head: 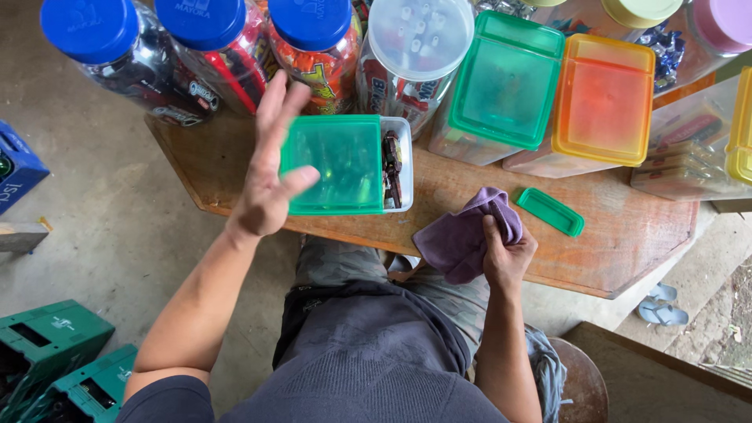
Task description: The person wipes a clear plastic container with a purple cloth, then places individually wrapped chocolate bars into the container one by one. The person also wipes a green container lid and places it on top of the filled container.
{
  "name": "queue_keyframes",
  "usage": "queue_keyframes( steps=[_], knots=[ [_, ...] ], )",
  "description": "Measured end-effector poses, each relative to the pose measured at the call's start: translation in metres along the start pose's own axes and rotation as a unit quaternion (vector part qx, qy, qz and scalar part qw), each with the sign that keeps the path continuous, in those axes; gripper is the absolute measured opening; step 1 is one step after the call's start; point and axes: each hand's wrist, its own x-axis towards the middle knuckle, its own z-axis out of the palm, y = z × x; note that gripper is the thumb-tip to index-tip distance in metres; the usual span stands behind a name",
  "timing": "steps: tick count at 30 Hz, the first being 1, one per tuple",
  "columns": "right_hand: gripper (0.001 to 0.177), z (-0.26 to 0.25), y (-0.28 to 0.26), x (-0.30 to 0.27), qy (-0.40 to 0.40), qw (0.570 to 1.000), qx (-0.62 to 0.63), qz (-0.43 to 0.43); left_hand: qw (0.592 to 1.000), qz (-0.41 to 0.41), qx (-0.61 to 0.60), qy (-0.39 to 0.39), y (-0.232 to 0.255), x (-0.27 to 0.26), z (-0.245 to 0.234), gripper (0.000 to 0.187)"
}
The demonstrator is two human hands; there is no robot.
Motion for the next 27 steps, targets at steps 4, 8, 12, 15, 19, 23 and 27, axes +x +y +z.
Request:
queue_keyframes(
  steps=[4, 8, 12, 15, 19, 23, 27],
  knots=[
    [0.017, 0.001, -0.003, 0.001, -0.001, 1.000, -0.003, -0.009, 0.896, -0.167, -0.400, 0.099, -0.021, -0.018, 0.004, 0.073],
    [0.018, 0.002, -0.003, 0.002, -0.005, 1.000, 0.007, -0.005, 0.909, -0.157, -0.369, 0.115, -0.029, -0.032, 0.009, 0.064],
    [0.018, 0.003, 0.000, 0.003, -0.004, 1.000, -0.005, -0.022, 0.934, -0.111, -0.321, 0.110, -0.037, -0.036, 0.010, 0.054],
    [0.017, 0.003, 0.000, 0.004, 0.002, 1.000, -0.007, -0.008, 0.970, -0.077, -0.211, 0.097, -0.040, -0.039, 0.007, 0.039],
    [0.013, 0.006, -0.003, 0.003, 0.004, 1.000, -0.011, -0.029, 0.985, -0.057, -0.128, 0.096, -0.037, -0.037, 0.004, 0.028],
    [0.011, 0.006, -0.007, 0.000, 0.003, 0.999, -0.019, -0.032, 0.982, -0.073, -0.168, 0.039, -0.028, -0.033, -0.008, 0.045],
    [0.012, 0.008, -0.011, 0.000, 0.002, 0.999, -0.017, -0.035, 0.990, -0.042, -0.127, -0.051, -0.016, -0.036, -0.025, 0.092]
  ],
)
